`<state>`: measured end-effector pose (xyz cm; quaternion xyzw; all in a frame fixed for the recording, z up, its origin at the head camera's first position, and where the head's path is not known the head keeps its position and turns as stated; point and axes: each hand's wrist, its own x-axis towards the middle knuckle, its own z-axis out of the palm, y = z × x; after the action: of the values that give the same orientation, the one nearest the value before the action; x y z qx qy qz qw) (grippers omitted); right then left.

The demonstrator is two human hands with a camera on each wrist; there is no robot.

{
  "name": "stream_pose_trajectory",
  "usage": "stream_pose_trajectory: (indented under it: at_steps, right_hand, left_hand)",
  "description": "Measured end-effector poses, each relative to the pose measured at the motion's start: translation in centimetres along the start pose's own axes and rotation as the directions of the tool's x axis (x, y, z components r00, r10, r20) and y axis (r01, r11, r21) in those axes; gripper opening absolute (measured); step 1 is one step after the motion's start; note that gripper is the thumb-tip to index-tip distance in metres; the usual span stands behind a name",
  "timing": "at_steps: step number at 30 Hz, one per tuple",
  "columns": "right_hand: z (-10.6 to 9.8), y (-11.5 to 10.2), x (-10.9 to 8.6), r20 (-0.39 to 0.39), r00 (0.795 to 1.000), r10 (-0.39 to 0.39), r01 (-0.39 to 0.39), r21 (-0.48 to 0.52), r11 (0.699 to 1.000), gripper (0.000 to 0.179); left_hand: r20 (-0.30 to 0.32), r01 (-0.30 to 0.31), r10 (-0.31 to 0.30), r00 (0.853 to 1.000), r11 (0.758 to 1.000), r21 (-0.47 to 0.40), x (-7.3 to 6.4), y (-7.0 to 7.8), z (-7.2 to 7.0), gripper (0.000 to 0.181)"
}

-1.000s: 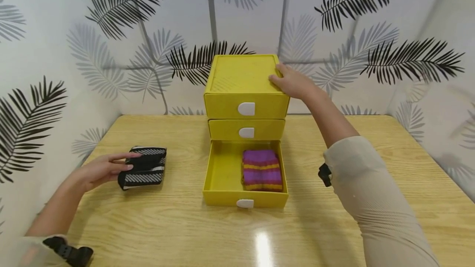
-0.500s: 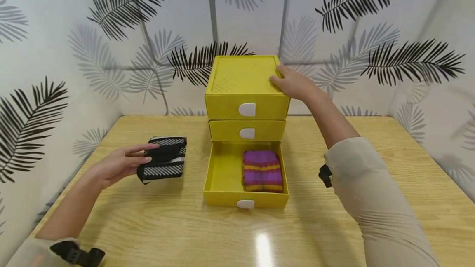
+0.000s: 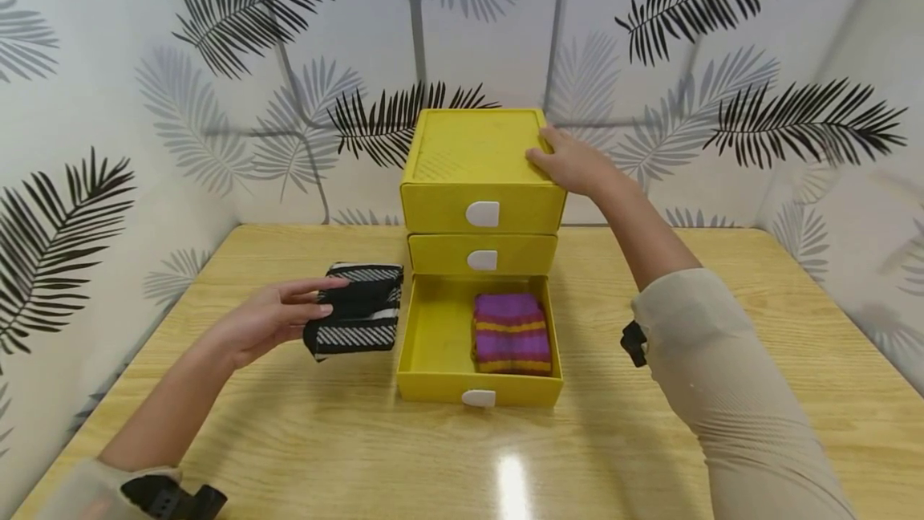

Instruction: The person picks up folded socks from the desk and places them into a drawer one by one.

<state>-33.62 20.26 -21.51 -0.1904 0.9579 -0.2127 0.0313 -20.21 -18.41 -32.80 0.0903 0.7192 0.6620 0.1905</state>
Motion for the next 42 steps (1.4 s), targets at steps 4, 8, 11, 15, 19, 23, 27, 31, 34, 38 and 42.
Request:
stream_pose_trajectory:
  at_steps: [4, 8, 11, 15, 19, 23, 27, 31, 34, 38, 42]
  right_hand:
    - [0.1, 0.0, 0.0, 0.0, 1.0, 0.0, 0.0, 0.004, 1.0, 0.064]
    - [0.1, 0.0, 0.0, 0.0, 1.0, 0.003, -0.003, 0.003, 1.0, 0.065]
    - [0.0, -0.1, -0.1, 0.0, 1.0, 0.002, -0.002, 0.004, 1.0, 0.065]
    - [0.0, -0.1, -0.2, -0.002, 1.0, -0.001, 0.001, 0.007, 1.0, 0.064]
    - [0.0, 0.0, -0.2, -0.002, 1.0, 0.001, -0.001, 0.005, 1.0, 0.064]
    - [0.0, 0.0, -0.1, -0.007, 1.0, -0.001, 0.001, -0.003, 1.0, 0.064]
    - [0.0, 0.1, 0.0, -0.01, 1.0, -0.001, 0.001, -0.01, 1.0, 0.064]
    - [0.0, 0.0, 0.1, -0.006, 1.0, 0.0, 0.0, -0.012, 1.0, 0.064]
    - [0.0, -0.1, 0.1, -0.007, 1.0, -0.004, 0.004, -0.011, 1.0, 0.064]
    - [0.0, 0.0, 0.1, -0.012, 1.0, -0.01, 0.01, -0.006, 1.0, 0.064]
    - [0.0, 0.0, 0.0, -0.008, 1.0, -0.004, 0.004, -0.001, 1.0, 0.064]
  left_hand:
    - [0.012, -0.008, 0.008, 1.0, 1.0, -0.006, 0.3, 0.3, 1.0, 0.048]
    - [0.029, -0.011, 0.012, 1.0, 1.0, -0.026, 0.7, 0.6, 1.8, 0.047]
    - [0.036, -0.01, 0.011, 0.999, 0.999, -0.031, 1.1, 0.9, 2.6, 0.046]
    - [0.045, 0.0, 0.001, 0.999, 1.0, -0.015, 1.7, 1.3, 3.8, 0.045]
    - [0.045, 0.009, -0.01, 0.999, 1.0, 0.015, 2.4, 1.5, 5.4, 0.043]
    - [0.032, 0.019, -0.019, 0.999, 1.0, 0.014, 3.2, 1.2, 7.0, 0.041]
    - [0.025, 0.025, -0.025, 0.999, 1.0, 0.006, 3.8, 0.7, 8.3, 0.04]
    - [0.02, 0.032, -0.032, 0.999, 0.999, -0.009, 4.7, 0.0, 9.1, 0.039]
    - [-0.01, 0.036, -0.036, 0.999, 0.999, 0.017, 5.2, -0.1, 9.7, 0.038]
    - [-0.08, 0.038, -0.025, 0.997, 0.986, 0.161, 5.7, -0.2, 10.6, 0.036]
    - [-0.092, -0.006, 0.05, 0.995, 0.908, 0.42, 6.3, -0.6, 11.1, 0.034]
